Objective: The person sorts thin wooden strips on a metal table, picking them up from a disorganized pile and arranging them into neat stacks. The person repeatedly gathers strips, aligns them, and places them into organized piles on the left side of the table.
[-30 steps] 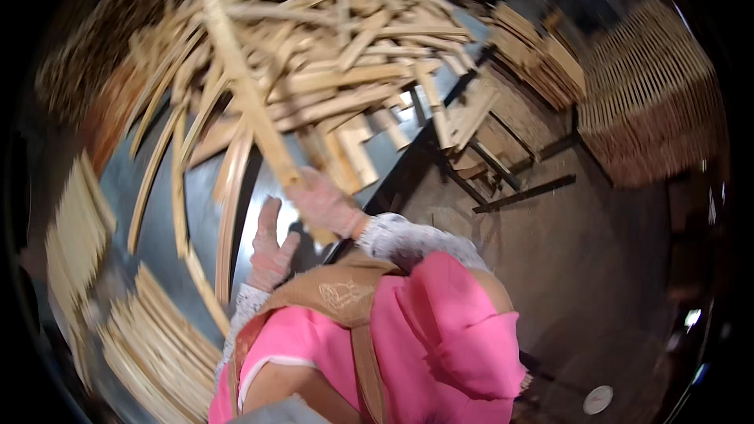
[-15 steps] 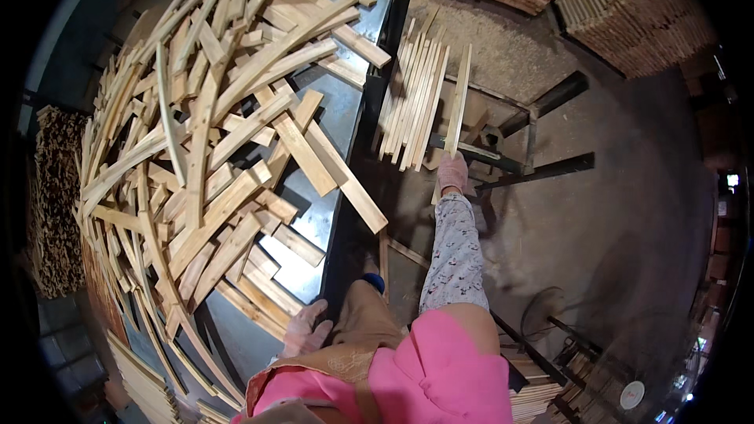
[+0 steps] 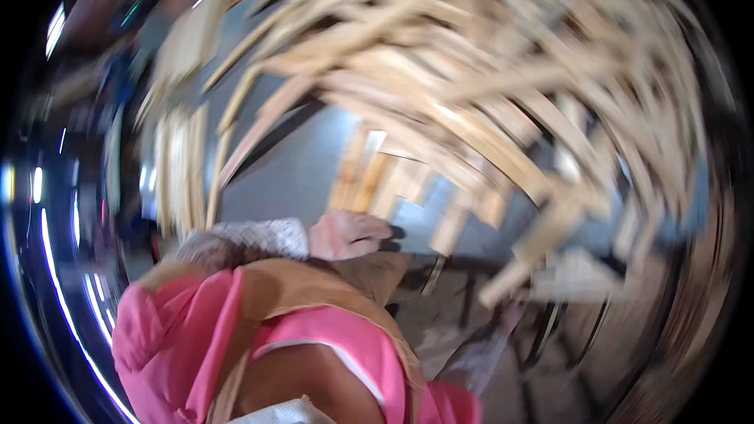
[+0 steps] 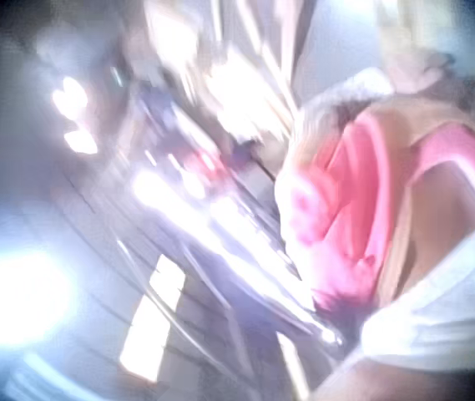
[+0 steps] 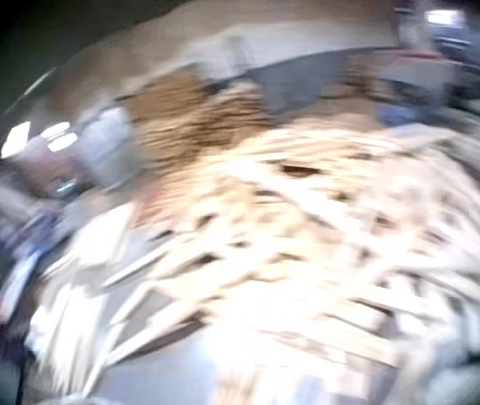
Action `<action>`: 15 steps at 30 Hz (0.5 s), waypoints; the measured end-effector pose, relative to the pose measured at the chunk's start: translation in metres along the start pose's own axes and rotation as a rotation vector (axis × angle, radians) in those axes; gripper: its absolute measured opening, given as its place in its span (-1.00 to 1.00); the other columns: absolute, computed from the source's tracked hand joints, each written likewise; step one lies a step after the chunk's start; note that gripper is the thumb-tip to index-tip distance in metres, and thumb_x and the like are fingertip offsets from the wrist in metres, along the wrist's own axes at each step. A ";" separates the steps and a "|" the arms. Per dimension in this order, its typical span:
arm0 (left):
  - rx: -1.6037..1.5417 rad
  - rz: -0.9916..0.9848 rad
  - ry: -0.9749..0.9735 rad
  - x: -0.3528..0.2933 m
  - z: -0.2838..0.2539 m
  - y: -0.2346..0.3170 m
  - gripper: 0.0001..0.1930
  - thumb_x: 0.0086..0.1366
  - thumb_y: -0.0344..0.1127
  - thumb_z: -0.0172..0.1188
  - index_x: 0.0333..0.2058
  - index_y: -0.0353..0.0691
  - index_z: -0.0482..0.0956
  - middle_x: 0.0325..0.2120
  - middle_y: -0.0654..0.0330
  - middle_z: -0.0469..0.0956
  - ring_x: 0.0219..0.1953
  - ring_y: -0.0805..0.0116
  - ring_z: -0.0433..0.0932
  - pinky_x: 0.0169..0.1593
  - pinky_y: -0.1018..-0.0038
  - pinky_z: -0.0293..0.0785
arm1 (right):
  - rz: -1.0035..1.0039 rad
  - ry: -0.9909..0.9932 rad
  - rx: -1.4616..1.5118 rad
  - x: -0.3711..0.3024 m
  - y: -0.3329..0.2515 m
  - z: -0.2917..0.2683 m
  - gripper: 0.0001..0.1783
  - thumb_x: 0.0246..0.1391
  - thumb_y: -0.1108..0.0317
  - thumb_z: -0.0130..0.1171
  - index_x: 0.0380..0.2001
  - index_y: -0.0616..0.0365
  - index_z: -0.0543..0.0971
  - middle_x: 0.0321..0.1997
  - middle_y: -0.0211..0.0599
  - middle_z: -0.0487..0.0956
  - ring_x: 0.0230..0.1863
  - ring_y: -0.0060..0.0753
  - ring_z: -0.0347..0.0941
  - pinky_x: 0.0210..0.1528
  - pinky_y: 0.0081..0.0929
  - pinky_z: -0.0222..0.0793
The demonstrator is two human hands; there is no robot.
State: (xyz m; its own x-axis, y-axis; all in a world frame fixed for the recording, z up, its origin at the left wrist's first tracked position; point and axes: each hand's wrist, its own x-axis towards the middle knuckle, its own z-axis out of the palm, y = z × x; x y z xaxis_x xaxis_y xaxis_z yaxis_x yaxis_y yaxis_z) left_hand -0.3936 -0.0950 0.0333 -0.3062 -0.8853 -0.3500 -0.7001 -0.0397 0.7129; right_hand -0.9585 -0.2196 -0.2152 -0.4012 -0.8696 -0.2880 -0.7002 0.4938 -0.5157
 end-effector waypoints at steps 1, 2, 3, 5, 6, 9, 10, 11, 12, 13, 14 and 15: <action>0.077 0.165 0.119 0.000 -0.008 -0.023 -0.51 0.50 -0.06 0.14 0.21 -0.30 0.62 0.05 -0.16 0.66 0.03 -0.14 0.68 0.14 0.07 0.62 | -0.052 0.056 0.002 0.010 -0.016 -0.016 -0.53 0.42 0.06 0.06 0.18 0.14 0.60 0.12 0.15 0.65 0.20 0.25 0.57 0.24 0.02 0.47; 0.042 0.017 0.192 -0.008 -0.021 -0.037 -0.51 0.51 -0.06 0.12 0.21 -0.30 0.62 0.06 -0.18 0.66 0.03 -0.15 0.67 0.15 0.07 0.62 | -0.152 0.059 -0.004 0.022 -0.052 -0.024 -0.53 0.41 0.07 0.07 0.19 0.14 0.60 0.11 0.14 0.65 0.19 0.26 0.57 0.24 0.01 0.47; -0.016 -0.123 0.247 -0.028 -0.018 -0.053 -0.51 0.52 -0.06 0.11 0.20 -0.30 0.63 0.06 -0.20 0.66 0.04 -0.16 0.67 0.16 0.07 0.62 | -0.263 0.020 -0.006 0.021 -0.097 -0.031 -0.54 0.40 0.09 0.09 0.19 0.13 0.59 0.10 0.14 0.65 0.18 0.26 0.57 0.24 0.00 0.47; -0.026 -0.393 0.394 -0.069 -0.037 -0.082 -0.52 0.53 -0.05 0.09 0.21 -0.27 0.64 0.07 -0.18 0.67 0.08 -0.16 0.66 0.19 0.10 0.61 | -0.460 -0.112 0.005 -0.006 -0.197 -0.040 -0.55 0.39 0.11 0.12 0.19 0.12 0.59 0.07 0.14 0.64 0.17 0.26 0.57 0.23 -0.01 0.47; 0.017 -0.531 0.495 -0.102 -0.066 -0.084 -0.52 0.52 -0.04 0.10 0.21 -0.24 0.64 0.07 -0.15 0.68 0.12 -0.14 0.64 0.21 0.13 0.61 | -0.537 -0.229 0.009 -0.038 -0.256 -0.049 -0.55 0.38 0.12 0.13 0.19 0.12 0.58 0.06 0.14 0.64 0.17 0.26 0.57 0.23 -0.02 0.48; -0.085 -0.725 1.030 -0.179 -0.076 -0.179 -0.47 0.43 0.00 0.22 0.22 -0.25 0.62 0.10 -0.15 0.65 0.13 -0.18 0.63 0.25 0.08 0.56 | -0.674 -0.706 -0.036 -0.170 -0.369 -0.023 -0.56 0.35 0.16 0.18 0.20 0.11 0.57 0.03 0.14 0.64 0.15 0.26 0.57 0.22 -0.04 0.48; 0.057 -0.755 1.201 -0.225 -0.063 -0.221 -0.43 0.40 0.01 0.26 0.23 -0.24 0.60 0.10 -0.15 0.63 0.13 -0.20 0.61 0.27 0.05 0.53 | -0.696 -0.894 -0.096 -0.217 -0.397 -0.006 -0.56 0.35 0.17 0.19 0.20 0.10 0.57 0.01 0.14 0.64 0.14 0.26 0.57 0.22 -0.05 0.48; 0.254 -0.833 1.141 -0.268 -0.071 -0.249 -0.38 0.37 0.04 0.28 0.27 -0.22 0.55 0.15 -0.14 0.60 0.18 -0.19 0.57 0.31 0.06 0.49 | -0.717 -1.065 -0.159 -0.272 -0.422 0.017 -0.56 0.34 0.18 0.21 0.21 0.10 0.56 0.00 0.14 0.64 0.13 0.26 0.57 0.21 -0.05 0.48; 0.443 -0.910 1.064 -0.303 -0.074 -0.272 -0.33 0.35 0.06 0.30 0.32 -0.20 0.51 0.20 -0.13 0.57 0.24 -0.17 0.53 0.35 0.06 0.44 | -0.759 -1.205 -0.222 -0.324 -0.447 0.048 -0.56 0.33 0.20 0.22 0.21 0.09 0.56 -0.01 0.14 0.64 0.13 0.26 0.57 0.21 -0.06 0.49; 0.362 -1.066 0.947 -0.346 -0.073 -0.266 -0.30 0.34 0.07 0.31 0.35 -0.18 0.46 0.23 -0.13 0.54 0.30 -0.15 0.48 0.38 0.07 0.40 | -0.820 -1.313 -0.291 -0.366 -0.468 0.072 -0.56 0.32 0.21 0.23 0.21 0.09 0.56 -0.02 0.14 0.63 0.12 0.26 0.56 0.21 -0.07 0.49; 0.287 -1.175 0.814 -0.372 -0.082 -0.268 -0.26 0.33 0.07 0.31 0.38 -0.15 0.42 0.27 -0.14 0.52 0.36 -0.12 0.44 0.42 0.08 0.36 | -0.885 -1.349 -0.318 -0.404 -0.489 0.101 -0.55 0.32 0.22 0.25 0.21 0.08 0.55 -0.03 0.14 0.63 0.12 0.26 0.56 0.20 -0.08 0.49; 0.208 -1.180 0.780 -0.392 -0.069 -0.284 -0.25 0.33 0.07 0.31 0.40 -0.15 0.41 0.27 -0.12 0.51 0.37 -0.12 0.42 0.43 0.09 0.36 | -1.146 -1.159 -0.295 -0.428 -0.523 0.118 -0.49 0.20 0.25 0.30 0.22 0.05 0.55 0.07 0.00 0.65 0.22 0.17 0.51 0.33 0.00 0.39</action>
State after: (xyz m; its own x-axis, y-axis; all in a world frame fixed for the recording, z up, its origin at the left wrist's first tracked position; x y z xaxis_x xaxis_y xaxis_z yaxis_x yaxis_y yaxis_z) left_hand -0.0300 0.2316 0.0103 0.8906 -0.4092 -0.1985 -0.3921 -0.9120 0.1208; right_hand -0.3512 -0.1065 0.0821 0.8991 -0.2339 -0.3700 -0.4377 -0.4983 -0.7484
